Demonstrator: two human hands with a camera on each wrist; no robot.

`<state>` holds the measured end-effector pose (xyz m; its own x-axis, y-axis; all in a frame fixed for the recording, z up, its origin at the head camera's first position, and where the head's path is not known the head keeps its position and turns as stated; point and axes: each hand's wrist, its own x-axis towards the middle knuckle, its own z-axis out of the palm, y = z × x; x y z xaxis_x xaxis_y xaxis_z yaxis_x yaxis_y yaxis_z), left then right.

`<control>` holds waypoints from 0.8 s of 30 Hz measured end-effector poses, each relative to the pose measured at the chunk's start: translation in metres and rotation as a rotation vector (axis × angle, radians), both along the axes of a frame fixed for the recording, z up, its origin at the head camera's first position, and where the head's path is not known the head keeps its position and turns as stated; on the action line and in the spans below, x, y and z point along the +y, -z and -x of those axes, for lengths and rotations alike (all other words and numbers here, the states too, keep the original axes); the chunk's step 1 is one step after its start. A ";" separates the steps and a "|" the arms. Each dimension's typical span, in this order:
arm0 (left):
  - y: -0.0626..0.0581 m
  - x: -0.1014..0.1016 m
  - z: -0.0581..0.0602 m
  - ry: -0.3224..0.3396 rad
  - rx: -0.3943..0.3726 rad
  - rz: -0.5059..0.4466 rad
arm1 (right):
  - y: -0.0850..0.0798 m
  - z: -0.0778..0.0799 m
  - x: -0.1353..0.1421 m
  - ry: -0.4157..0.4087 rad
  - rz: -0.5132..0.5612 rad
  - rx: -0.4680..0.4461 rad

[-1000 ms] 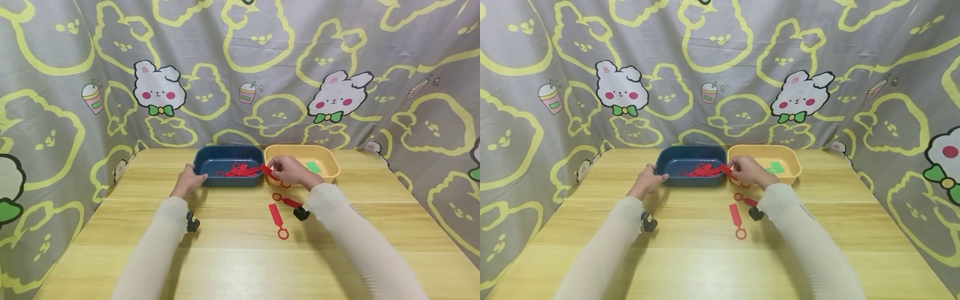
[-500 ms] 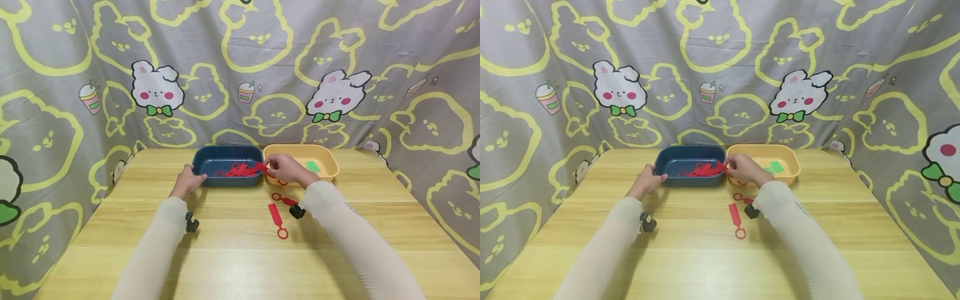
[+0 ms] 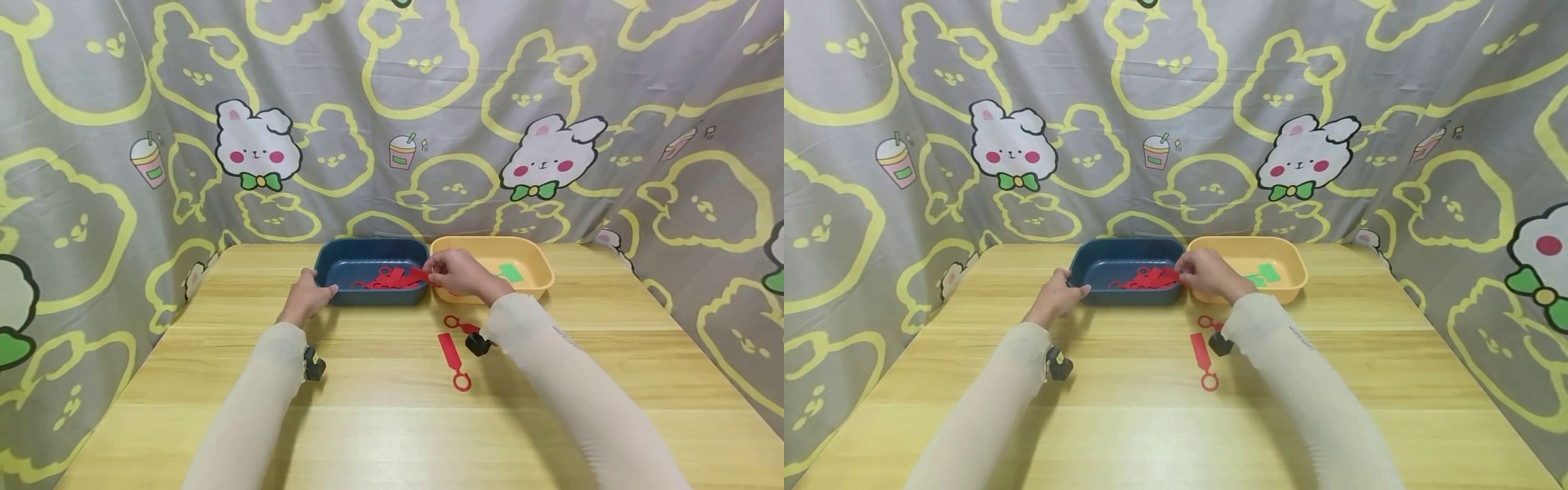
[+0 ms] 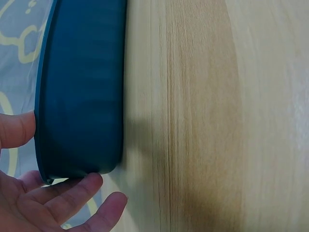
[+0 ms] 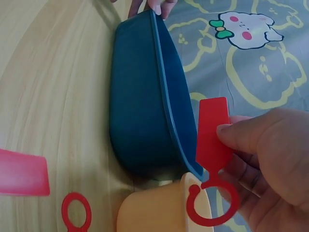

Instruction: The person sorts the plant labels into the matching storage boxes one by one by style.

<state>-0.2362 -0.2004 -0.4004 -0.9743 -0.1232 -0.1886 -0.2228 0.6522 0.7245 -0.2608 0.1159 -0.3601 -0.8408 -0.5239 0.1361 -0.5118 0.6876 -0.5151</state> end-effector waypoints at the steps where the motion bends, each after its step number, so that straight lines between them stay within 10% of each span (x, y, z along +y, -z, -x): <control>1: 0.000 0.000 0.000 -0.002 0.002 0.000 | -0.001 0.000 -0.001 -0.002 -0.002 0.015; 11: 0.002 0.001 0.000 -0.003 0.010 0.007 | -0.004 -0.001 -0.016 0.078 0.123 0.178; 24: 0.001 -0.002 0.001 0.006 0.007 0.000 | 0.006 -0.005 -0.001 -0.022 0.083 0.101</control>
